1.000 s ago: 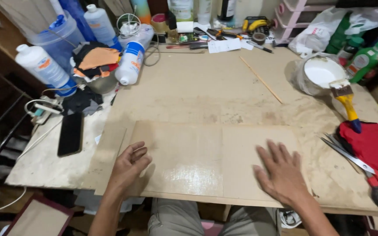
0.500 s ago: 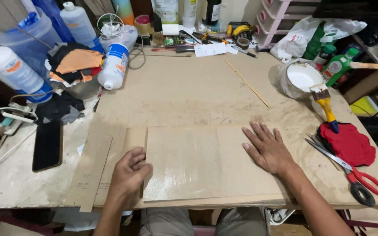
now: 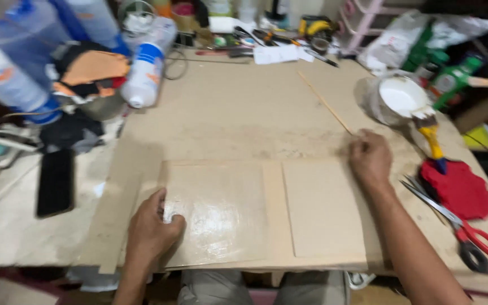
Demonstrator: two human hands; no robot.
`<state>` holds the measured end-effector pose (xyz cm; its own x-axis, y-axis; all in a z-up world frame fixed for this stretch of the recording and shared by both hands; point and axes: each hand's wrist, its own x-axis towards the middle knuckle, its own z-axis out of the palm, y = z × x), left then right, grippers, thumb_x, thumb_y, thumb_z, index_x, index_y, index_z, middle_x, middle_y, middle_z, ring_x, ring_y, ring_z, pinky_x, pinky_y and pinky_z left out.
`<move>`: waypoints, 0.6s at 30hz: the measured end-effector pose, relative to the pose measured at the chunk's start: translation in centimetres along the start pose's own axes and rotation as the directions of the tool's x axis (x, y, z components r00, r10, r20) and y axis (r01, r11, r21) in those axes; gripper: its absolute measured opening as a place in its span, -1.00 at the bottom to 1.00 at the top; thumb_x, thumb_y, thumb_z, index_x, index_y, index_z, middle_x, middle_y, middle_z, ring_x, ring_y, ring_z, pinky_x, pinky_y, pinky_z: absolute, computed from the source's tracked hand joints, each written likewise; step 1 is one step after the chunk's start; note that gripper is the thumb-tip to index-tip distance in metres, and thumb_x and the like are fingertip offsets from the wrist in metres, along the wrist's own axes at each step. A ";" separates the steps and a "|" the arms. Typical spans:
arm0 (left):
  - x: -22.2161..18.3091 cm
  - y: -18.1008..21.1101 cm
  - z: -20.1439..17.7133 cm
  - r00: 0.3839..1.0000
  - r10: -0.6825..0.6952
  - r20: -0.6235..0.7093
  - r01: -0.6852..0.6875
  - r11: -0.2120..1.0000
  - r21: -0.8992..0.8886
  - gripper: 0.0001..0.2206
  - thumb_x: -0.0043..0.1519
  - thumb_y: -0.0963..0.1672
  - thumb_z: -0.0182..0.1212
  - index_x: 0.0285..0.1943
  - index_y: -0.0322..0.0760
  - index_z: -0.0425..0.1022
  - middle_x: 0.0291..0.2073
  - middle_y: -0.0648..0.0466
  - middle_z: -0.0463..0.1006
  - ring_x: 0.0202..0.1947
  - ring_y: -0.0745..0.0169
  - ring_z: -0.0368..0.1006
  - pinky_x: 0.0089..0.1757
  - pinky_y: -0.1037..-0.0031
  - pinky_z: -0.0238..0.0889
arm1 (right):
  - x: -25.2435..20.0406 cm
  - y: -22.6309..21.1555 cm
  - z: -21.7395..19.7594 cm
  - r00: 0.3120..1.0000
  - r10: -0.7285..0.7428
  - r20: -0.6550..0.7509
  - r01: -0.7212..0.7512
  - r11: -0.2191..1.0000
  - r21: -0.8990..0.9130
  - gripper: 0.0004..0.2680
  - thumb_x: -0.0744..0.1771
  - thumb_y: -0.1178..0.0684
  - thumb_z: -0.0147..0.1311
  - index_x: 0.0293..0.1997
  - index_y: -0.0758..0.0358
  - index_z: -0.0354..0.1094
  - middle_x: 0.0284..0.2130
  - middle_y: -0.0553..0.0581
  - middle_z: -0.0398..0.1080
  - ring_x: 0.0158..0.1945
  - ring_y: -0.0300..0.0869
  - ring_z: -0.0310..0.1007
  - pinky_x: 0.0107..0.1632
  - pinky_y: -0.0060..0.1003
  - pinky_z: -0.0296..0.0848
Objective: Applying glue to a base material and precisely positioning cardboard panels to assemble a book cover.
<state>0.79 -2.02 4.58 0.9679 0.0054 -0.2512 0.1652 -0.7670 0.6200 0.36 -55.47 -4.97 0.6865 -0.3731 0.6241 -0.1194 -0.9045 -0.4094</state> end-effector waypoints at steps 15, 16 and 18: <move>-2.7 5.0 7.8 0.707 0.700 0.098 -0.707 0.703 0.077 -0.60 0.28 -0.12 0.14 0.33 -0.21 0.42 0.27 -0.05 0.48 0.29 -0.05 0.31 0.26 0.02 0.06 | -5.7 -14.3 -9.8 0.841 0.419 0.342 -0.490 0.858 0.152 -0.87 0.32 0.01 0.08 -0.17 0.05 0.57 -0.40 0.00 0.57 -0.25 -0.29 0.50 -0.14 -0.32 0.39; -2.7 5.9 8.5 0.704 0.703 0.102 -0.710 0.701 0.073 -0.60 0.28 -0.12 0.14 0.33 -0.21 0.42 0.27 -0.05 0.48 0.29 -0.05 0.31 0.26 0.02 0.06 | -8.9 -14.5 -9.8 0.840 0.424 0.339 -0.493 0.858 0.147 -0.87 0.32 0.01 0.08 -0.17 0.05 0.57 -0.40 0.00 0.57 -0.25 -0.29 0.50 -0.14 -0.32 0.39; -2.9 7.3 9.9 0.583 0.805 0.111 -0.811 0.584 0.025 -0.62 0.36 -0.13 -0.02 0.37 -0.22 0.36 0.26 -0.03 0.50 0.28 -0.03 0.35 0.22 0.01 0.03 | -15.3 -15.2 -9.6 0.789 0.431 0.437 -0.604 0.674 0.425 -0.86 0.29 0.23 0.12 -0.13 0.30 0.56 -0.26 0.12 0.62 -0.14 -0.23 0.53 0.01 -0.41 0.47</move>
<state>-2.65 -14.00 2.53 0.6766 -0.6850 0.2702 -0.6933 -0.4689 0.5472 -15.22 -38.03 -1.90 0.8040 -0.5942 0.0247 -0.1903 -0.2965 -0.9359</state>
